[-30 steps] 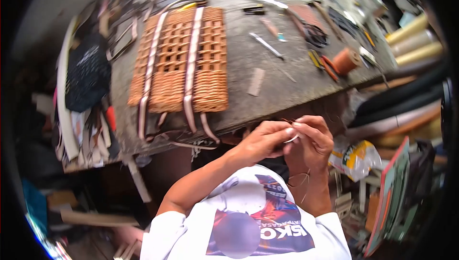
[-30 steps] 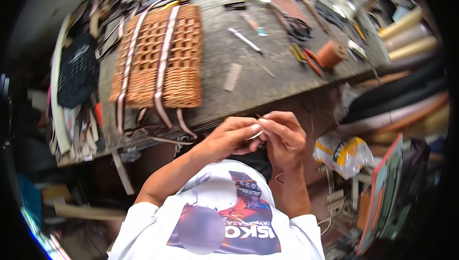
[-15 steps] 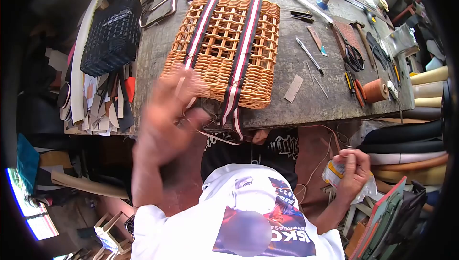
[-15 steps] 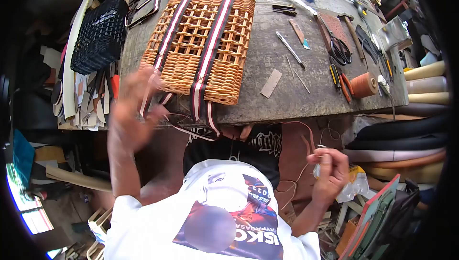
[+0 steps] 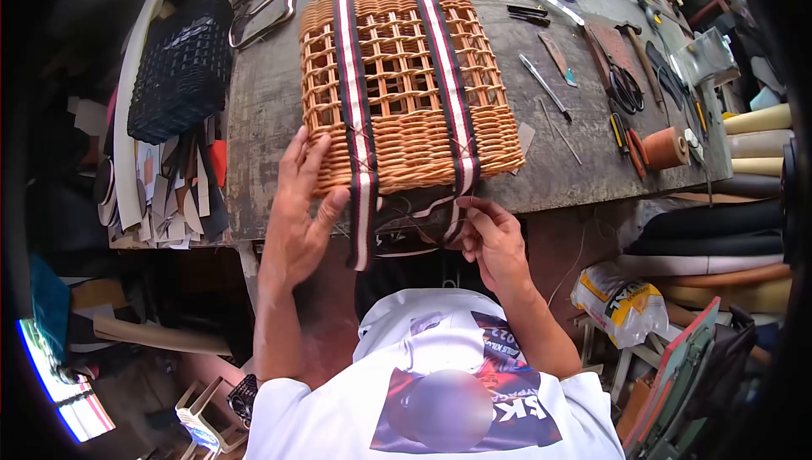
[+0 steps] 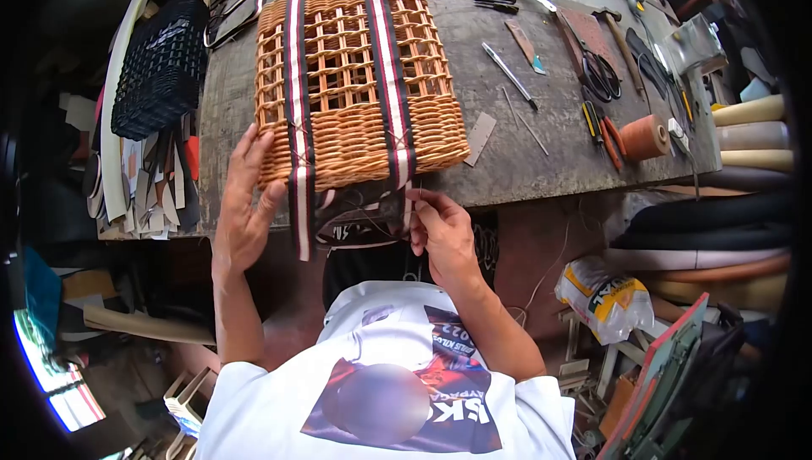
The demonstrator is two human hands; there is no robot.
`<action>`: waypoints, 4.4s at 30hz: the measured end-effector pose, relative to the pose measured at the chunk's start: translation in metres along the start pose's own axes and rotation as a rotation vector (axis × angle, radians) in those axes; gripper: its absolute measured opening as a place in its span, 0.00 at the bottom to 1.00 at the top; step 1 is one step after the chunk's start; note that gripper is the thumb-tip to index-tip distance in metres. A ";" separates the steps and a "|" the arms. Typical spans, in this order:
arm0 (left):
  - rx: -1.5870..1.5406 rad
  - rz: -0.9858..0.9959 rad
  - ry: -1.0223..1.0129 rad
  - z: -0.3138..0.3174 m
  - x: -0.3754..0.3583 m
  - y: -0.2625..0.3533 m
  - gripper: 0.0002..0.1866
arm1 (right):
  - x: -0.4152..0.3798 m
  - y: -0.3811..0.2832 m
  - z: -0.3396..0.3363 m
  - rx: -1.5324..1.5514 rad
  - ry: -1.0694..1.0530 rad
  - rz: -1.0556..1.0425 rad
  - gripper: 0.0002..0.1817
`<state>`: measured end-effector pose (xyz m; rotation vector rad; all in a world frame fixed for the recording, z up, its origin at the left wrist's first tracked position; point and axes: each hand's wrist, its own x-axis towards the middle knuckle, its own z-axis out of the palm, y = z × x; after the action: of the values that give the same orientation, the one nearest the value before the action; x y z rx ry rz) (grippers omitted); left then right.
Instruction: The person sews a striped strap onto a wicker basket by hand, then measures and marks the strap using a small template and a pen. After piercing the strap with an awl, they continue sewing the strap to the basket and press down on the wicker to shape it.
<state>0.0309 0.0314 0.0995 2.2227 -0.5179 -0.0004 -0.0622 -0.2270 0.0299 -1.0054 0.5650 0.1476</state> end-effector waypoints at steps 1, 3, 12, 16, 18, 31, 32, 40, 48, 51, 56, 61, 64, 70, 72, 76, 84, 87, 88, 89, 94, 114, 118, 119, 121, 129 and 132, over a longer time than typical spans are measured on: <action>-0.006 -0.039 0.000 0.006 -0.006 0.011 0.36 | 0.005 -0.002 0.003 0.021 0.018 0.000 0.11; 0.098 -0.078 0.011 0.013 -0.012 0.021 0.34 | 0.012 -0.009 0.010 -0.095 0.086 -0.084 0.10; 0.197 0.289 0.034 0.039 0.026 0.064 0.22 | 0.061 -0.011 0.008 -0.119 -0.053 -0.431 0.20; 0.273 0.269 0.000 0.058 0.035 0.070 0.23 | 0.077 -0.002 -0.003 -0.191 -0.037 -0.493 0.28; 0.289 0.250 -0.026 0.060 0.039 0.070 0.24 | 0.079 -0.003 -0.005 -0.165 0.020 -0.434 0.28; 0.253 0.265 -0.016 0.064 0.041 0.054 0.22 | 0.071 -0.004 -0.016 0.358 -0.231 -0.215 0.32; 0.251 0.264 -0.019 0.064 0.041 0.054 0.22 | 0.072 -0.006 -0.015 0.438 -0.268 -0.167 0.31; 0.236 0.264 -0.028 0.064 0.041 0.051 0.22 | 0.083 -0.003 -0.019 0.610 -0.372 0.037 0.33; 0.227 0.266 -0.034 0.063 0.040 0.050 0.23 | 0.080 -0.014 -0.004 0.656 -0.434 -0.028 0.32; 0.217 0.257 -0.038 0.063 0.040 0.050 0.25 | 0.078 -0.014 -0.004 0.736 -0.450 0.033 0.33; 0.216 0.227 -0.073 0.059 0.044 0.056 0.25 | 0.074 -0.012 -0.010 0.802 -0.395 0.165 0.33; 0.376 0.398 -0.191 0.035 0.079 0.066 0.19 | 0.072 -0.016 -0.010 0.772 -0.444 0.158 0.29; 0.246 0.794 -0.268 0.043 0.138 0.045 0.16 | 0.069 -0.019 -0.011 0.731 -0.382 0.181 0.28; 0.057 0.983 -0.672 0.052 0.199 0.029 0.13 | 0.077 -0.027 -0.009 0.709 -0.480 0.151 0.30; 0.047 1.003 -0.678 0.054 0.204 0.033 0.14 | 0.079 -0.033 -0.014 0.539 -0.340 0.118 0.30; 0.048 1.038 -0.616 0.064 0.214 0.033 0.15 | 0.095 -0.062 -0.025 0.516 -0.462 0.141 0.29; 0.347 1.146 -0.649 0.062 0.217 0.069 0.11 | 0.110 -0.068 -0.046 0.453 -0.428 0.129 0.20; 0.224 1.179 -0.570 0.074 0.219 0.057 0.10 | 0.110 -0.067 -0.045 0.387 -0.422 0.109 0.18; 0.201 1.196 -0.556 0.076 0.219 0.053 0.10 | 0.109 -0.069 -0.044 0.365 -0.415 0.102 0.19; 0.179 1.213 -0.541 0.077 0.220 0.052 0.09 | 0.108 -0.072 -0.042 0.404 -0.381 0.152 0.20; 0.109 1.335 -0.450 0.074 0.218 0.058 0.09 | 0.109 -0.064 -0.048 0.415 -0.482 0.054 0.21; 0.359 1.121 -0.803 0.065 0.201 0.074 0.11 | 0.103 -0.065 -0.041 0.298 -0.345 -0.007 0.29; 0.171 1.100 -0.678 0.066 0.195 0.067 0.10 | 0.105 -0.061 -0.041 0.245 -0.291 -0.094 0.29; 0.170 1.102 -0.665 0.065 0.195 0.067 0.10 | 0.103 -0.061 -0.038 0.242 -0.252 -0.102 0.28; 0.168 1.108 -0.659 0.067 0.193 0.068 0.10 | 0.102 -0.060 -0.037 0.271 -0.178 -0.087 0.27; 0.199 1.112 -0.604 0.080 0.200 0.079 0.10 | 0.114 -0.056 -0.056 0.389 -0.242 -0.002 0.27; 0.215 1.116 -0.592 0.087 0.208 0.086 0.10 | 0.124 -0.051 -0.065 0.515 -0.439 0.048 0.28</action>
<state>0.1748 -0.1573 0.1422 1.8122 -2.0859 -0.0201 0.0365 -0.3254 -0.0218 -0.4359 0.2038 0.2432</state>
